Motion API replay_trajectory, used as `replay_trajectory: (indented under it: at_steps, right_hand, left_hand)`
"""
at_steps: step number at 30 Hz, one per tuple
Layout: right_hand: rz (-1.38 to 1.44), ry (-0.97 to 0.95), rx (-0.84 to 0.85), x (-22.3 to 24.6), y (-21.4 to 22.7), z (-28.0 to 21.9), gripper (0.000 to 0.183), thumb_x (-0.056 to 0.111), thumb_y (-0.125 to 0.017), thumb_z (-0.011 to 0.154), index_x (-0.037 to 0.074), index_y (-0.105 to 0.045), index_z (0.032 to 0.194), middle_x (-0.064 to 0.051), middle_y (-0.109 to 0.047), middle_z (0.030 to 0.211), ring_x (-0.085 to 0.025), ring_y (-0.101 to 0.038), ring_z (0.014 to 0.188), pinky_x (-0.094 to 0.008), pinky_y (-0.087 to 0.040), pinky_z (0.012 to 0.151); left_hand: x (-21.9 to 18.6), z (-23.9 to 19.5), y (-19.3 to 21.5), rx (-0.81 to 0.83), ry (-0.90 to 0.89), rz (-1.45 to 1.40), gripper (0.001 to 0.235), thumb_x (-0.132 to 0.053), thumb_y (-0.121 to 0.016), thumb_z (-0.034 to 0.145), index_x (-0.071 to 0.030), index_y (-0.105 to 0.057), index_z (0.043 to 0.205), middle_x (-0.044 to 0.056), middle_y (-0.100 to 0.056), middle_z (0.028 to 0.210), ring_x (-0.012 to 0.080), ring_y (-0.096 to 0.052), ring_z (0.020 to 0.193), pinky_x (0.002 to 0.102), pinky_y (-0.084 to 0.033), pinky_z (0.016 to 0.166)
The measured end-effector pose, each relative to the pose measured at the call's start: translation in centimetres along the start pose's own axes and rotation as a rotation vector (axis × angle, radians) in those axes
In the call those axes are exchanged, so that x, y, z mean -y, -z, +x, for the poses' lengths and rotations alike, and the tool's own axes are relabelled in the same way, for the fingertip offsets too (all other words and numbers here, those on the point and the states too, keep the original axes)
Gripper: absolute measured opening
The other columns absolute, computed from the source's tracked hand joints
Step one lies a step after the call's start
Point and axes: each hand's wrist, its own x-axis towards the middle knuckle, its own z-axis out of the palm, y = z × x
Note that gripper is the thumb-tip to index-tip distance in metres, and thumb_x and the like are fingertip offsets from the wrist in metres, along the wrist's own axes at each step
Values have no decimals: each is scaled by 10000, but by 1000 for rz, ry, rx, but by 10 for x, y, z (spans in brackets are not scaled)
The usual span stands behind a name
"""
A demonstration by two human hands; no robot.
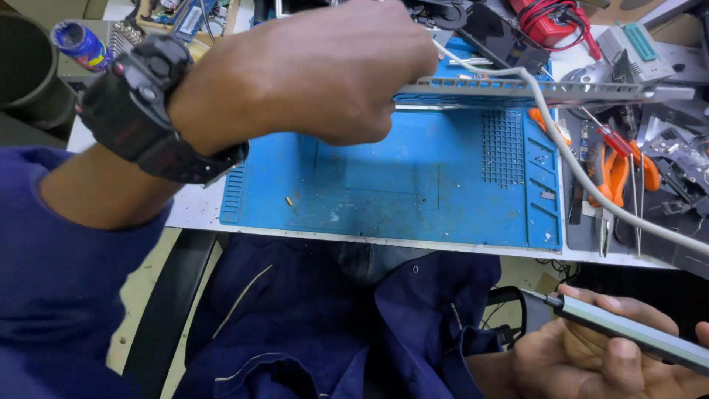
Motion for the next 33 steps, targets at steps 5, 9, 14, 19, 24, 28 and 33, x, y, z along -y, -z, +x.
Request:
replay_trajectory:
  at_steps: [5, 9, 14, 19, 24, 28, 33]
  right_hand:
    - [-491, 495, 390, 10, 1, 7, 499, -167, -455, 1182, 261, -374, 1424, -231, -285, 1523, -396, -552, 1071, -437, -619, 858]
    - [-507, 493, 321, 9, -4, 4, 422, -117, -441, 1184, 276, -417, 1336, -188, -272, 1594, -416, -570, 1036, -441, -631, 784]
    - [-454, 408, 298, 23, -23, 2, 301, -66, -414, 1183, 167, -360, 1366, -189, -278, 1543, -395, -510, 1065, -439, -600, 790]
    - [-510, 452, 275, 14, -11, 2, 312, -64, -454, 1205, 239, -413, 1270, -172, -304, 1581, -415, -543, 1060, -438, -636, 783]
    - [-442, 370, 236, 21, -24, 2, 278, -31, -377, 1165, 184, -345, 1338, -198, -282, 1533, -402, -474, 1051, -419, -550, 738]
    - [-587, 601, 293, 4, -4, 10, 489, -220, -626, 1185, 195, -413, 1332, -235, -290, 1573, -469, -598, 1001, -482, -641, 789]
    - [-610, 566, 283, 12, -11, 7, 484, -235, -574, 1180, 194, -381, 1290, -255, -282, 1549, -459, -580, 994, -480, -631, 774]
  left_hand:
    - [-3, 2, 14, 80, 138, -51, 162, -10, -550, 751, -52, -397, 719, 97, -369, 590, 265, -335, 478, 465, -203, 433]
    - [3, 4, 4, 3, 113, -125, 84, -28, -556, 799, -83, -517, 851, 103, -476, 650, 305, -430, 512, 495, -292, 437]
    - [0, 2, 10, 47, 130, -129, 134, -45, -547, 759, -71, -416, 750, 94, -373, 593, 276, -342, 497, 484, -220, 459]
    - [7, 1, 3, -14, 128, -269, 467, -36, -557, 705, -140, -548, 1160, 88, -550, 866, 301, -495, 644, 503, -351, 482]
    - [-6, -9, 5, -30, 137, -266, 423, -34, -591, 664, -97, -538, 1079, 126, -584, 964, 393, -551, 795, 548, -387, 543]
    - [-24, -21, 2, -119, 8, -262, 658, 65, -544, 755, 190, -370, 1377, 231, -569, 669, 466, -553, 587, 579, -353, 442]
    - [-31, -30, -18, 63, 69, -243, 37, -80, -539, 779, -96, -506, 781, 123, -544, 833, 404, -514, 758, 563, -382, 677]
